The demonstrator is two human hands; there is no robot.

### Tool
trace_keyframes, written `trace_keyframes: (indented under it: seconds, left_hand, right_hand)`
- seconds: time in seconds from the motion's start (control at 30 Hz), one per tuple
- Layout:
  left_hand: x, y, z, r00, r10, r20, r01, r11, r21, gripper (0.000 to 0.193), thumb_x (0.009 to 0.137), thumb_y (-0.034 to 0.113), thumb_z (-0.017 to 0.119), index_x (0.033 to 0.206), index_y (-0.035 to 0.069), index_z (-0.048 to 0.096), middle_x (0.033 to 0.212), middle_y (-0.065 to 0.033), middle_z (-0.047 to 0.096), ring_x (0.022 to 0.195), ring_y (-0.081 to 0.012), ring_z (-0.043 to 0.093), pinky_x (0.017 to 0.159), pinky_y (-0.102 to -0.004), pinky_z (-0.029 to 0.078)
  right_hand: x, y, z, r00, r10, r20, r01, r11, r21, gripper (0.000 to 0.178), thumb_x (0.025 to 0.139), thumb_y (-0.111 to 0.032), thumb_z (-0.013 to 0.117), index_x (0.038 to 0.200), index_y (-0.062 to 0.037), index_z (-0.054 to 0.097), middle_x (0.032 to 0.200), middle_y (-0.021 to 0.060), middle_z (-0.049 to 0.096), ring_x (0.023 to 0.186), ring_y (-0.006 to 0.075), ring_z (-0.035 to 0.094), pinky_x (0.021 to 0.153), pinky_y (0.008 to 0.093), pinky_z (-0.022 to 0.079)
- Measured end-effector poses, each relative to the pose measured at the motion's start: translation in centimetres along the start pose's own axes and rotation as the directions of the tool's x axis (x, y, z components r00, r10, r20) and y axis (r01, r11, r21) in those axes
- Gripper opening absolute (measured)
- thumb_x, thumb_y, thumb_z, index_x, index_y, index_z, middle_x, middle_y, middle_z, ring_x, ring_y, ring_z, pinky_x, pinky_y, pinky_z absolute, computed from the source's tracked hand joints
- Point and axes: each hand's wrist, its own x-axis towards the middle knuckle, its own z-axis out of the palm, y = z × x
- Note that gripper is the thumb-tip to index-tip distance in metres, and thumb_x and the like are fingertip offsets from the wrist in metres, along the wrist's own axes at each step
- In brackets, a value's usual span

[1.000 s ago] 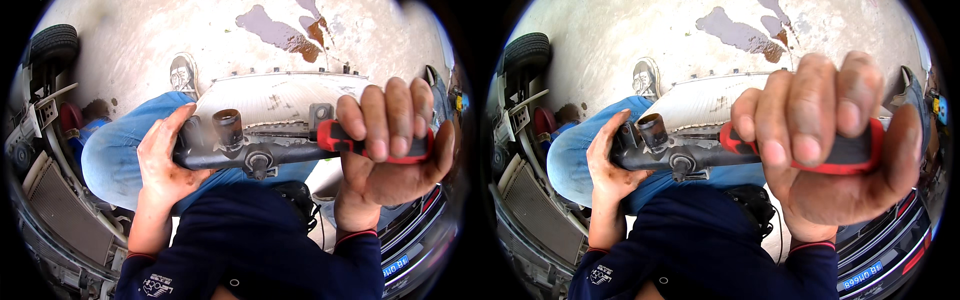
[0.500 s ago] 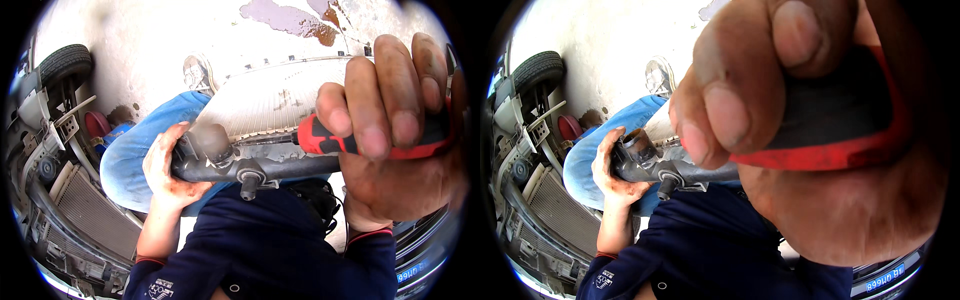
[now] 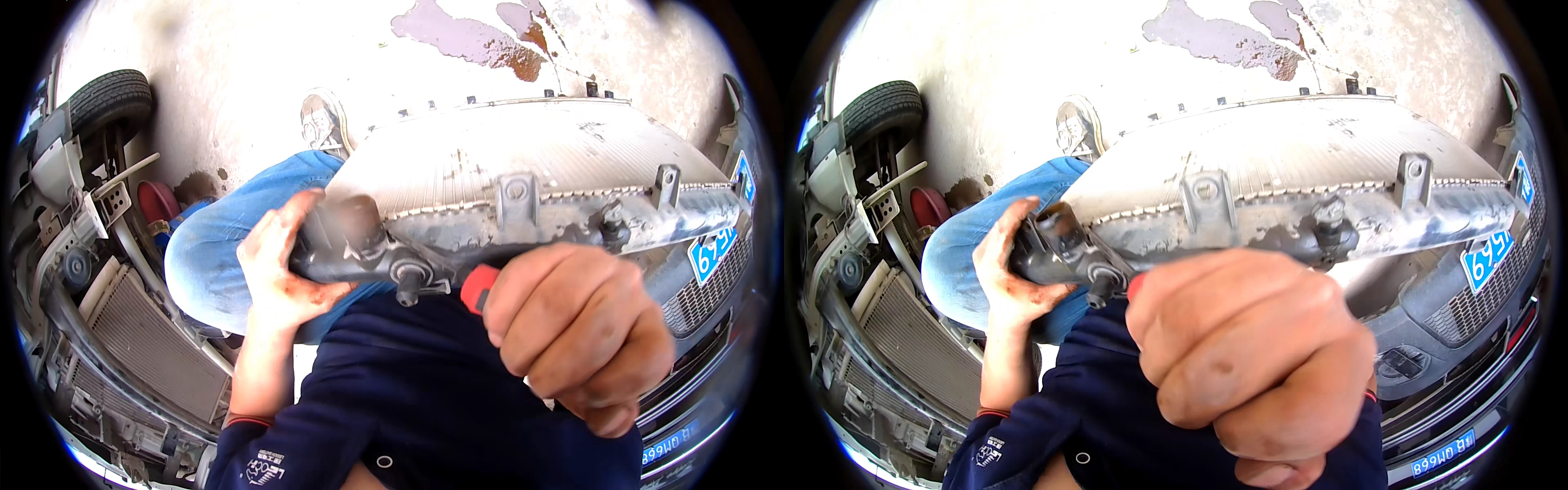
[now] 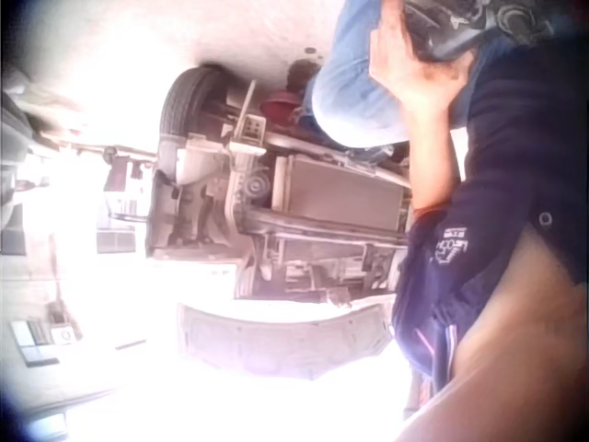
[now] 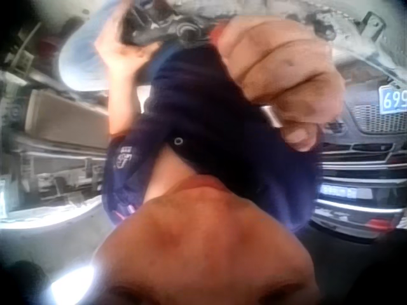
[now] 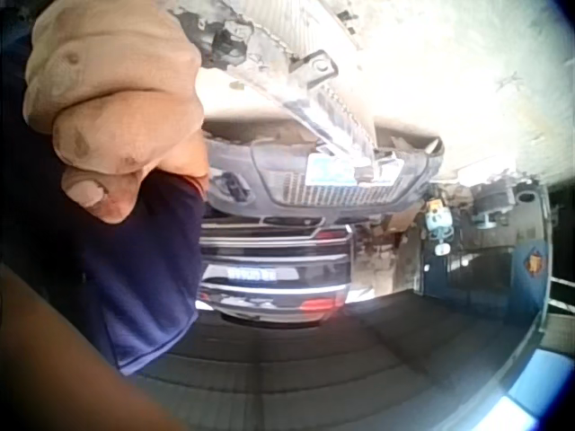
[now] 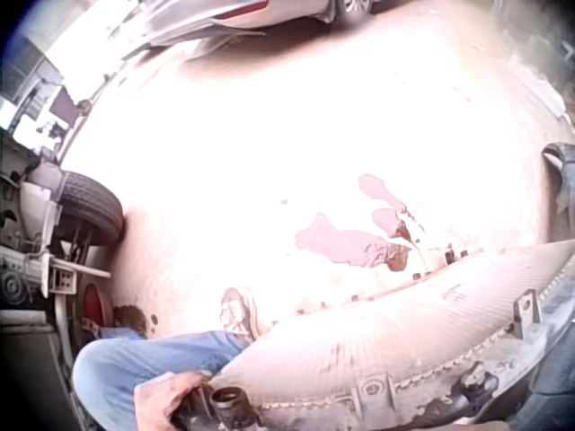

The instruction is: The person sits on the floor and uses a screwdriver to scrape and clean the edges and ports of a car radiator. They rotate the radiator to access different sides and continue scraping along the frame and fins.

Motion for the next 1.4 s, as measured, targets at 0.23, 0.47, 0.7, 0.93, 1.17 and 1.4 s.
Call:
trace_keyframes:
  seconds: [0.23,0.47,0.7,0.93,1.17,1.4]
  left_hand:
    - [-3.1,0.3,1.2,1.0,-0.013,0.003,0.013,0.999,0.039,0.081,0.052,0.027,0.095,0.12,-0.003,0.065,0.107,-0.0161,0.072,0.087,-0.0294,0.072,0.082,-0.0356,0.056]
    - [-1.9,0.4,1.8,0.986,0.135,-0.098,-0.131,0.99,0.046,0.08,0.051,0.03,0.093,0.12,0.0,0.065,0.102,-0.013,0.073,0.075,-0.0277,0.065,0.07,-0.0362,0.053]
    - [-2.3,0.7,1.3,1.0,0.015,-0.011,-0.014,0.997,0.081,0.088,0.055,0.032,0.095,0.126,-0.008,0.061,0.114,-0.0197,0.071,0.101,-0.0324,0.074,0.092,-0.0372,0.055]
    - [-1.2,0.1,0.7,0.999,0.047,-0.016,-0.047,0.998,0.047,0.087,0.056,0.034,0.095,0.125,-0.008,0.062,0.117,-0.0198,0.071,0.1,-0.0325,0.074,0.09,-0.0371,0.056]
    - [-0.1,0.3,0.1,0.999,-0.025,-0.028,0.024,1.0,-0.02,0.087,0.05,0.031,0.093,0.125,-0.002,0.064,0.108,-0.0152,0.072,0.078,-0.0281,0.066,0.073,-0.0349,0.054]
    - [-0.8,1.3,0.7,0.98,-0.157,-0.124,0.149,0.986,-0.072,0.074,0.055,0.021,0.089,0.124,0.013,0.065,0.092,-0.0043,0.069,0.074,-0.0275,0.062,0.068,-0.0371,0.054]
  right_hand:
    - [-2.8,0.3,0.6,0.979,-0.093,0.181,0.066,0.986,0.154,0.03,0.088,-0.015,0.069,0.065,-0.0064,0.053,0.062,0.0118,0.063,0.05,0.0241,0.056,0.051,0.0386,0.047]
    - [-2.2,-1.7,-1.1,0.991,0.105,0.089,-0.108,0.994,0.027,0.027,0.089,-0.024,0.071,0.07,-0.0087,0.059,0.08,0.0115,0.07,0.069,0.0268,0.067,0.072,0.0485,0.057]
    - [-1.4,-4.0,-1.4,0.888,0.371,-0.271,-0.348,0.928,0.13,0.027,0.103,-0.041,0.055,0.09,-0.0193,0.046,0.08,-0.0016,0.058,0.076,0.0141,0.06,0.084,0.0386,0.047]
    - [0.4,-2.7,-2.4,0.892,0.346,-0.292,-0.284,0.93,0.235,0.025,0.102,-0.035,0.054,0.089,-0.0157,0.046,0.078,-0.0006,0.053,0.074,0.0147,0.055,0.087,0.0392,0.044]
    - [3.4,-1.9,-1.0,0.837,0.448,-0.315,-0.346,0.878,0.332,0.021,0.099,-0.026,0.057,0.087,-0.0127,0.045,0.077,0.0001,0.046,0.072,0.0132,0.047,0.087,0.0365,0.04]
    - [5.1,-1.5,-1.7,0.757,0.577,-0.307,-0.437,0.796,0.419,0.024,0.099,-0.027,0.056,0.084,-0.0126,0.044,0.076,0.001,0.045,0.073,0.0144,0.046,0.09,0.0396,0.04]
